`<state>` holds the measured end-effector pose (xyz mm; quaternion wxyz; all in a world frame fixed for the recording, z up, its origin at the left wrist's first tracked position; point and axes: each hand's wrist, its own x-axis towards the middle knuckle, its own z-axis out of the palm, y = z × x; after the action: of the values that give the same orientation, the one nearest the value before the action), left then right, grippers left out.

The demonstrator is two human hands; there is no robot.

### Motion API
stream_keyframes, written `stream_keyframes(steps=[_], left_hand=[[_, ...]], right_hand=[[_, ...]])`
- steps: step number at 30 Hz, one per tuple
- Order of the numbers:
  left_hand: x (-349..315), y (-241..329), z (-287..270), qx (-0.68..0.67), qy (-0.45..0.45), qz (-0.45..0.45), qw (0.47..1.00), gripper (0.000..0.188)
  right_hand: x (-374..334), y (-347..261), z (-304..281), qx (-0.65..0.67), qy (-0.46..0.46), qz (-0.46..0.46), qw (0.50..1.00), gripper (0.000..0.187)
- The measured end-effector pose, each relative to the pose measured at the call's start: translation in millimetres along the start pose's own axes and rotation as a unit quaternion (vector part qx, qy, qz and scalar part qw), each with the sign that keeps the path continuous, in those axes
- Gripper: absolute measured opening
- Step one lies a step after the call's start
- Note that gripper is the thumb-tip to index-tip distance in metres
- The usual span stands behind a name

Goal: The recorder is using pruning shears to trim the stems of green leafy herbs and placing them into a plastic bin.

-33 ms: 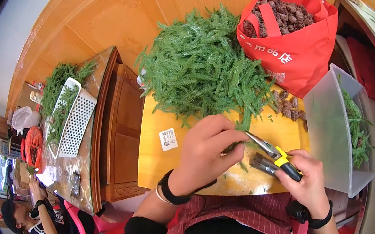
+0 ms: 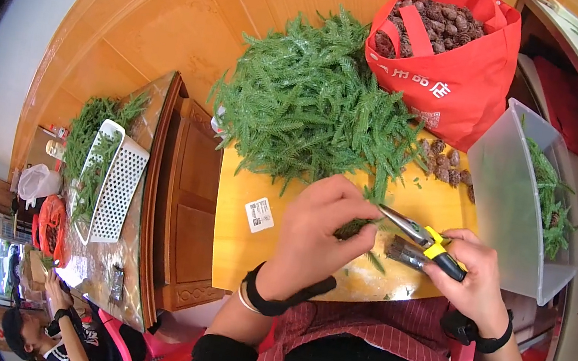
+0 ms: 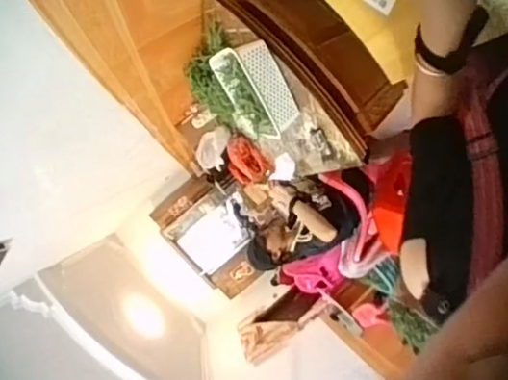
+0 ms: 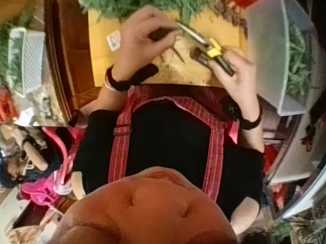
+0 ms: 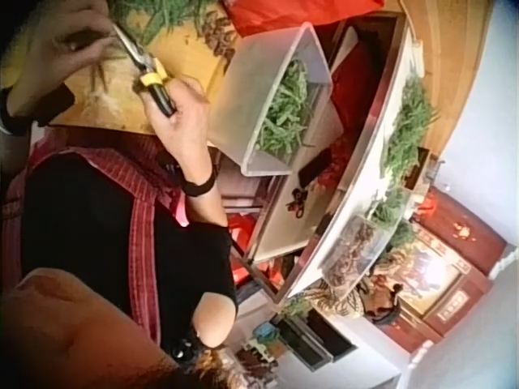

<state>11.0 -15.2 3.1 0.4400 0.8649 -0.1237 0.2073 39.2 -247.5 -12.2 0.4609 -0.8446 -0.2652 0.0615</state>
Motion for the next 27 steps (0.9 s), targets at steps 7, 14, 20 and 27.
stream_keyframes(steps=[7, 14, 20, 27], left_hand=[[4, -11, -12, -0.304, -0.112, -0.113, 0.939, 0.009], [0, -13, -10, -0.451, -0.207, -0.281, 0.822, 0.012], [0, -18, -5, -0.492, -0.241, -0.267, 0.793, 0.014], [3, -11, -4, -0.412, -0.161, -0.229, 0.867, 0.009]], right_hand=[[8, 5, 1, 0.029, -0.017, -0.136, 0.990, 0.017], [8, 7, 0, 0.030, -0.017, -0.152, 0.988, 0.016], [10, 5, -1, 0.012, -0.008, -0.188, 0.982, 0.017], [4, 10, -1, -0.013, -0.008, -0.168, 0.986, 0.018]])
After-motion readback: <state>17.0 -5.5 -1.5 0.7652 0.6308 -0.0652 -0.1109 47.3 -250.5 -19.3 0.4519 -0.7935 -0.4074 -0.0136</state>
